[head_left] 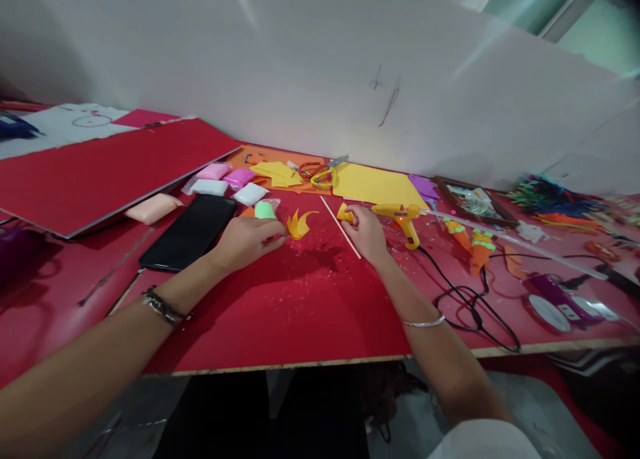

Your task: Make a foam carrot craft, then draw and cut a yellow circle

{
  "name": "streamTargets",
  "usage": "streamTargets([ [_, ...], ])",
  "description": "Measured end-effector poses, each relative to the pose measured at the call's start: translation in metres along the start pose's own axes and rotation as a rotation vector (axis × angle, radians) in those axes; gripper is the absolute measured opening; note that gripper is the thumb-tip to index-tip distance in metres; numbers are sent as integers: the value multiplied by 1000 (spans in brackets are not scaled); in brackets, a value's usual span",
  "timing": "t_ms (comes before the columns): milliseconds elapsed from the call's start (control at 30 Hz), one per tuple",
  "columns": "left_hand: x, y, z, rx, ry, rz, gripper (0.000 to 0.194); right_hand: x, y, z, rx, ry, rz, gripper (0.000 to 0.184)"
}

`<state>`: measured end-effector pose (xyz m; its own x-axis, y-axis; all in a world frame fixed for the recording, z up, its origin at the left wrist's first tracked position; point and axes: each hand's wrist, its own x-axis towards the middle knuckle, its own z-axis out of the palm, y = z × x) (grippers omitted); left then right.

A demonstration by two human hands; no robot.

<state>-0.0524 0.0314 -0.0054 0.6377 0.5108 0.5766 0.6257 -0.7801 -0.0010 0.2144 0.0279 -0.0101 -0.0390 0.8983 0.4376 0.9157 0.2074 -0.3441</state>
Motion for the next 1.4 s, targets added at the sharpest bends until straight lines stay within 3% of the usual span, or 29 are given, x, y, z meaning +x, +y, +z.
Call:
streamTargets([
  [200, 0, 0, 0, -25, -12, -17, 20, 1, 1, 4, 4, -41, 18, 13],
  [333, -1, -1, 1, -23, -21, -24, 21, 3, 0, 3, 84, 56, -21, 9],
  [433, -1, -1, 0, -17, -48, -40, 22, 4, -2, 0, 201, 127, -41, 6],
  [567, -1, -1, 1, -17, -32, -35, 21, 3, -8, -2, 489, 126, 65, 4],
  [733, -1, -2, 3, -29, -34, -37, 20, -1, -18, -7, 811, 29, 237, 15],
  [833, -2, -3, 3, -38, -44, -53, 20, -4, -22, -10, 890, -32, 235, 30],
  [967, -2, -2, 3, -42, -46, -63, 20, -7, -20, -9, 810, -119, 195, 24],
  [1133, -2, -1, 2, -51, -41, -67, 20, -8, -12, -1, 752, -178, 165, 29],
  [1233, -2, -1, 1, -61, -45, -68, 20, -9, -12, -1, 686, -133, 71, 31],
  [1400, -2, -1, 1, -53, -49, -71, 21, -11, -18, -13, 387, -14, -95, 22],
])
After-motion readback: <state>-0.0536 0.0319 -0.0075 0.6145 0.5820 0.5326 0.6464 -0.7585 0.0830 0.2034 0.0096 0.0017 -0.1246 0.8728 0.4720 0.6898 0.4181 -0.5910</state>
